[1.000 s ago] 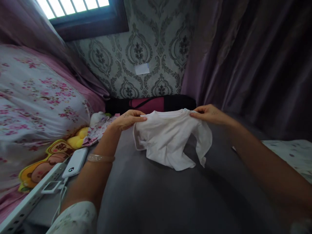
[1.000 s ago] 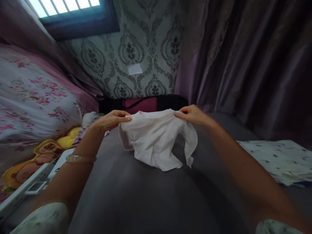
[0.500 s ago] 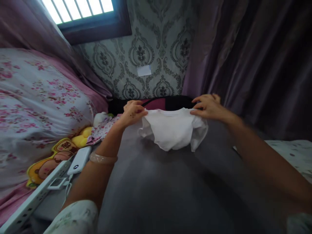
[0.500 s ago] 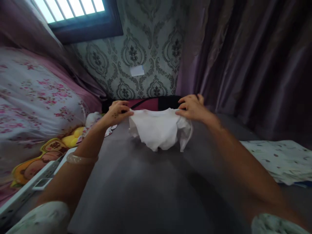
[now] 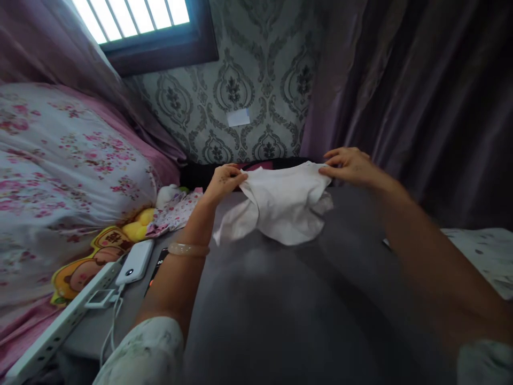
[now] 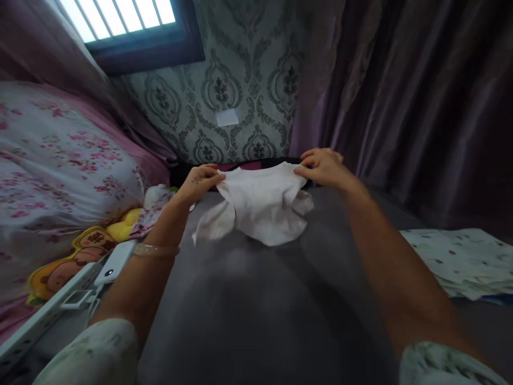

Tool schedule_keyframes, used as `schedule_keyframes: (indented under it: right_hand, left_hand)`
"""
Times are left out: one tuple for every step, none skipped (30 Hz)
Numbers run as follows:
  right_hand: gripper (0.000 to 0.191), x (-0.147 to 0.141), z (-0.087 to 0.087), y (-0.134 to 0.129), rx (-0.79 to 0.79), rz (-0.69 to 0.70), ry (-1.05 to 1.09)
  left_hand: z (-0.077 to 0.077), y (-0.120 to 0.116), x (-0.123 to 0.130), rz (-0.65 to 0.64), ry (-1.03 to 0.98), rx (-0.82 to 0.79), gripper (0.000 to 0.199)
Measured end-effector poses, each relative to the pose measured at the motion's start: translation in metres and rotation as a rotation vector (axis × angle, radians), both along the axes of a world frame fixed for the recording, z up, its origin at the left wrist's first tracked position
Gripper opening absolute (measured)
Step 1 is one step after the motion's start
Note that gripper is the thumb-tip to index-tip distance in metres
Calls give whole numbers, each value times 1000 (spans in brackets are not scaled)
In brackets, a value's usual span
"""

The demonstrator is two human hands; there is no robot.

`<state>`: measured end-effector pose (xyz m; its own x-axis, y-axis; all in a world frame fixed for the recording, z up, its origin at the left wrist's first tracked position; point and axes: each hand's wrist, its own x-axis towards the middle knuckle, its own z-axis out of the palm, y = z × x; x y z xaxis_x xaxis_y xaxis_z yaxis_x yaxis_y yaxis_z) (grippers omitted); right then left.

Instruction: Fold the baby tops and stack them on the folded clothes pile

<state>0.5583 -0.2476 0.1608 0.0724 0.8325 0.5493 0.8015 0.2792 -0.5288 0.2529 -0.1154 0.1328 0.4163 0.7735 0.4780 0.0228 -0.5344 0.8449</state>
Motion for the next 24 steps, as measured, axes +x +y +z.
schedule_keyframes:
  right_hand:
    - [34, 1, -1, 0, -30, 55, 32]
    - [35, 2, -1, 0, -62, 121, 83]
    - [36, 3, -1, 0, -96, 171, 134]
    - [37, 3, -1, -1, -113, 173, 173]
    - [38, 4, 0, -2, -114, 136, 196]
    - [37, 3, 0, -3, -108, 92, 209]
    - [37, 3, 1, -4, -103, 73, 221]
    - [36, 3, 1, -5, -102, 90, 240]
    - [36, 3, 2, -5, -100, 127, 269]
    - [36, 3, 2, -5, -94, 161, 302]
    - [36, 3, 2, -5, -90, 172, 331]
    - [36, 3, 1, -3, -82, 153, 349]
    - [37, 4, 0, -1, -67, 111, 360]
    - [37, 5, -2, 2, -49, 64, 367]
    - [37, 6, -3, 5, -31, 29, 375]
    - [37, 7, -5, 9, -7, 7, 384]
    - [37, 8, -6, 12, 18, -5, 391]
    - [38, 8, -7, 16, 45, -10, 394]
    - [39, 9, -8, 19, 70, -14, 390]
    - [41, 9, -9, 22, 92, -17, 378]
    - [42, 9, -9, 24, 113, -19, 359]
    - [43, 9, -9, 27, 134, -25, 335]
    - [43, 9, -8, 29, 157, -36, 304]
    - [42, 8, -8, 31, 185, -53, 266]
  left_hand:
    - [0, -1, 1, -11, -2, -19, 29]
    - [1, -1, 2, -40, -19, -44, 30]
    - [2, -2, 3, -77, -47, -75, 31]
    - [3, -2, 3, -106, -73, -102, 32]
    - [4, -1, 3, -120, -85, -121, 33]
    - [4, 0, 4, -122, -85, -133, 33]
    - [5, 1, 4, -123, -82, -141, 33]
    - [5, 2, 4, -132, -83, -148, 33]
    - [5, 4, 4, -147, -90, -154, 34]
    - [5, 6, 4, -160, -101, -158, 34]
    - [4, 8, 4, -161, -110, -158, 33]
    - [3, 11, 5, -144, -111, -156, 31]
    - [2, 14, 5, -111, -103, -155, 29]
    - [1, 17, 7, -75, -92, -156, 27]
    - [-1, 19, 8, -41, -84, -152, 25]
    - [-2, 21, 10, -14, -84, -139, 24]
    - [-2, 23, 13, 4, -86, -117, 23]
    - [-2, 24, 15, 17, -90, -87, 22]
    - [-2, 25, 17, 32, -96, -52, 20]
    - [-1, 26, 19, 48, -101, -21, 19]
    - [0, 27, 21, 70, -105, 4, 18]
    - [1, 28, 22, 96, -104, 25, 18]
    - [2, 29, 24, 127, -98, 52, 18]
    - [2, 30, 26, 164, -91, 88, 19]
